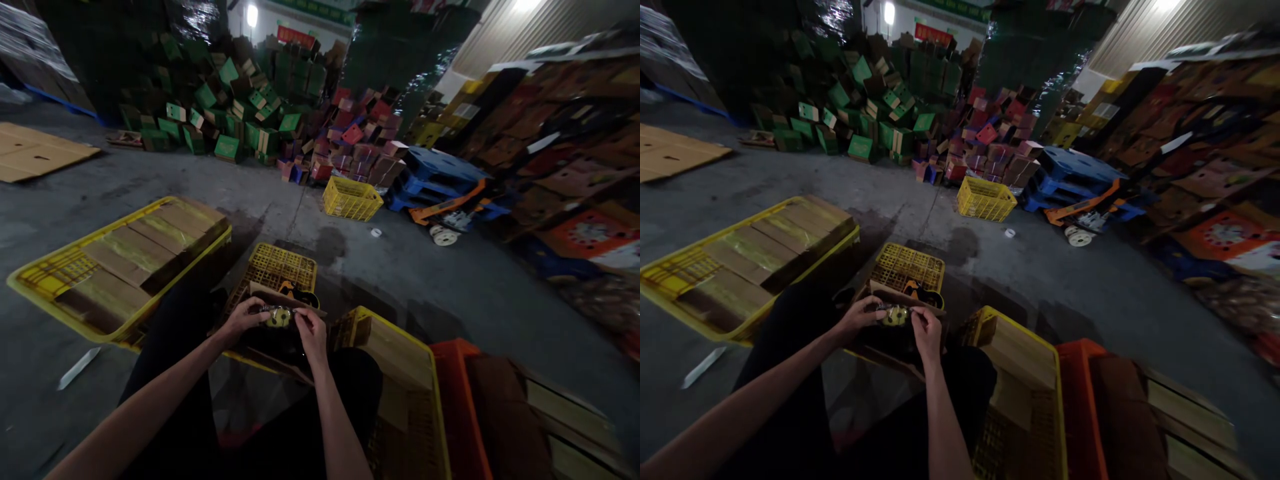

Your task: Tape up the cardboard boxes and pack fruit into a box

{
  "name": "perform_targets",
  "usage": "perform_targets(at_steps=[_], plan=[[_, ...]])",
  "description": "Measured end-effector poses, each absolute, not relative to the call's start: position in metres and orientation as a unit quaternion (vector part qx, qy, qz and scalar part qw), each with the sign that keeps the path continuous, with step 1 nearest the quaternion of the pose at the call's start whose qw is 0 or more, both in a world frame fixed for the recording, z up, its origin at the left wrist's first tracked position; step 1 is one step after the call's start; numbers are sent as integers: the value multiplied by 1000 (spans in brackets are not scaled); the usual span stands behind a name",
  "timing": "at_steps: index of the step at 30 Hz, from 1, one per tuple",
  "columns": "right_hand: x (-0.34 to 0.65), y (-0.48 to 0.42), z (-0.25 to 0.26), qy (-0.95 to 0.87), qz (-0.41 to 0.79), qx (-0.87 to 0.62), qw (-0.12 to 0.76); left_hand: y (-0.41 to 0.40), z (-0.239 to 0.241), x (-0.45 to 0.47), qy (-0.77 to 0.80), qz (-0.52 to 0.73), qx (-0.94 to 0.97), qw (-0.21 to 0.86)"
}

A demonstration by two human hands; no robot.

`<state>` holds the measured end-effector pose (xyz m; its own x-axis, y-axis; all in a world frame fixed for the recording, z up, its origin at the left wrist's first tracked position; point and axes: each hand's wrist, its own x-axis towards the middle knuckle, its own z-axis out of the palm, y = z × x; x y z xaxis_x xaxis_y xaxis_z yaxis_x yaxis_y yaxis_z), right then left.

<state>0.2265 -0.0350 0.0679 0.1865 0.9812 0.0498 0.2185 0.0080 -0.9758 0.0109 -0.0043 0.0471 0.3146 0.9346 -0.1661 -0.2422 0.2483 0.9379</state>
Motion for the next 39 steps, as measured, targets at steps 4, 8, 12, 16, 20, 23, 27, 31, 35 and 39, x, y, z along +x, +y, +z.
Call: perform_targets(at_steps=[4, 8, 12, 16, 20, 23, 27, 31, 35, 39], plan=[[228, -34, 64, -498, 385, -589, 507, -3, 43, 11, 378, 443, 422, 695], [226, -33, 59, -451, 408, -596, 524, -1, 41, 12, 369, 452, 411, 701], [223, -34, 56, -382, 448, -592, 551, 2, 40, 12, 375, 457, 395, 703], [221, -33, 57, -341, 477, -570, 575, 4, 41, 11, 377, 455, 396, 703], [220, -32, 57, -309, 496, -554, 592, 3, 43, 9, 381, 460, 435, 674], [221, -32, 57, -311, 502, -552, 589, 1, 45, 9, 392, 459, 441, 664], [224, -33, 56, -334, 508, -548, 574, 0, 48, 10, 389, 459, 423, 678], [225, -33, 57, -310, 512, -545, 587, -3, 50, 11, 351, 442, 409, 717], [226, -34, 60, -289, 516, -547, 593, -4, 50, 11, 371, 410, 436, 710], [226, -36, 62, -316, 531, -531, 579, -4, 51, 8, 380, 421, 452, 689]])
